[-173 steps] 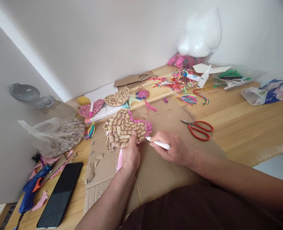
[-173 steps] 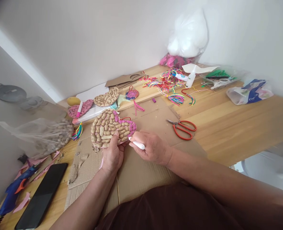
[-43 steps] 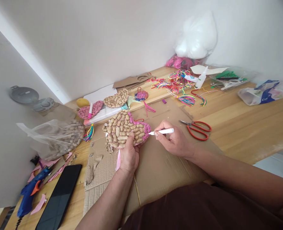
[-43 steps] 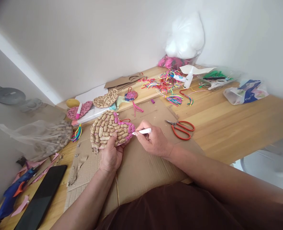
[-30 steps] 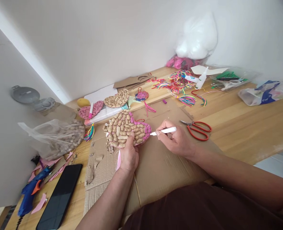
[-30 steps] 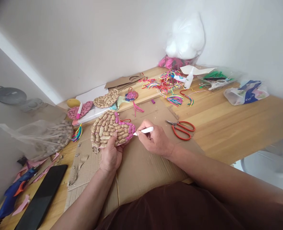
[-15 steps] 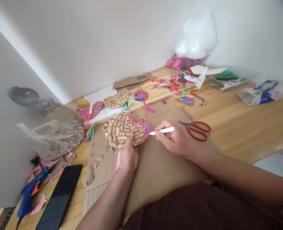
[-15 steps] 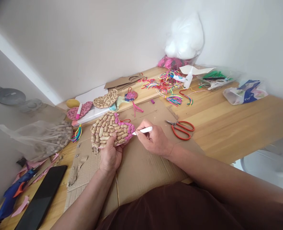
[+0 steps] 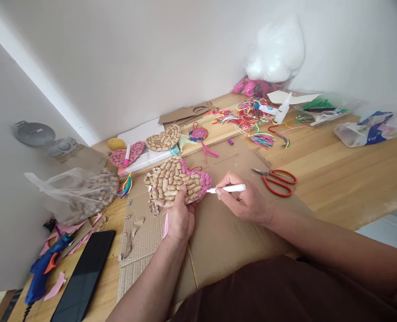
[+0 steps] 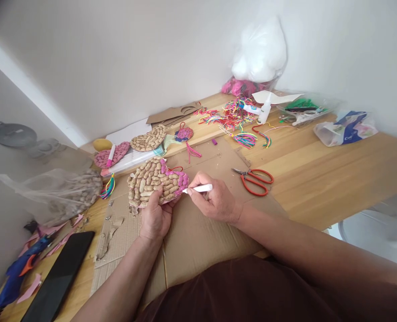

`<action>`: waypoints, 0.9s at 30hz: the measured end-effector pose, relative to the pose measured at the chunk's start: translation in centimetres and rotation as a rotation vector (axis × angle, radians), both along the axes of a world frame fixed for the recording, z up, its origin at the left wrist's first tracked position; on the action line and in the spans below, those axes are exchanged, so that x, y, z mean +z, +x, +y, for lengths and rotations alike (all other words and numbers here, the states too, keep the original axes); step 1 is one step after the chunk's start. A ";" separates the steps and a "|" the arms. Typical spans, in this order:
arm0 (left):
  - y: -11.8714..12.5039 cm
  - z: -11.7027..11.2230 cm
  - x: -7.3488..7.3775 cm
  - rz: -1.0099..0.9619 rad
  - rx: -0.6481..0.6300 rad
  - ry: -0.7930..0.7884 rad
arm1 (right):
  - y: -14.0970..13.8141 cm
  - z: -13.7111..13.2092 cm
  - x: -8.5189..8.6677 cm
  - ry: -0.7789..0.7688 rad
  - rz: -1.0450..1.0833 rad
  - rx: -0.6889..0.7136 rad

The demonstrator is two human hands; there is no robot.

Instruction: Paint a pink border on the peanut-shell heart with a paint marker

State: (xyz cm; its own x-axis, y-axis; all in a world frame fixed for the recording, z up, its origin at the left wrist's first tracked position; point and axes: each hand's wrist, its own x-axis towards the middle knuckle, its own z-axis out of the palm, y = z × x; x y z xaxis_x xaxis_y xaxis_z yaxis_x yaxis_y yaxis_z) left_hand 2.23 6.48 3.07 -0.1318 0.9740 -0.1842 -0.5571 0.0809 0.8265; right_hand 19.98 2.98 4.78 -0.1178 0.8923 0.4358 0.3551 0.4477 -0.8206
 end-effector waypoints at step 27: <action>-0.8 -0.3 0.5 -0.113 -0.076 -0.020 | 0.3 0.4 -0.4 0.215 -0.103 -0.093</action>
State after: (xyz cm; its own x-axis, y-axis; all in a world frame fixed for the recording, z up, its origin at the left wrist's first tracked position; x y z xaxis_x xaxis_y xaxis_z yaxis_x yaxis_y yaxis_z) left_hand 1.42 6.20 3.60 -0.0351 0.9763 -0.2136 -0.6385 0.1425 0.7563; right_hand 20.24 3.40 4.35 -0.0931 0.7896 0.6065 0.4796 0.5694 -0.6677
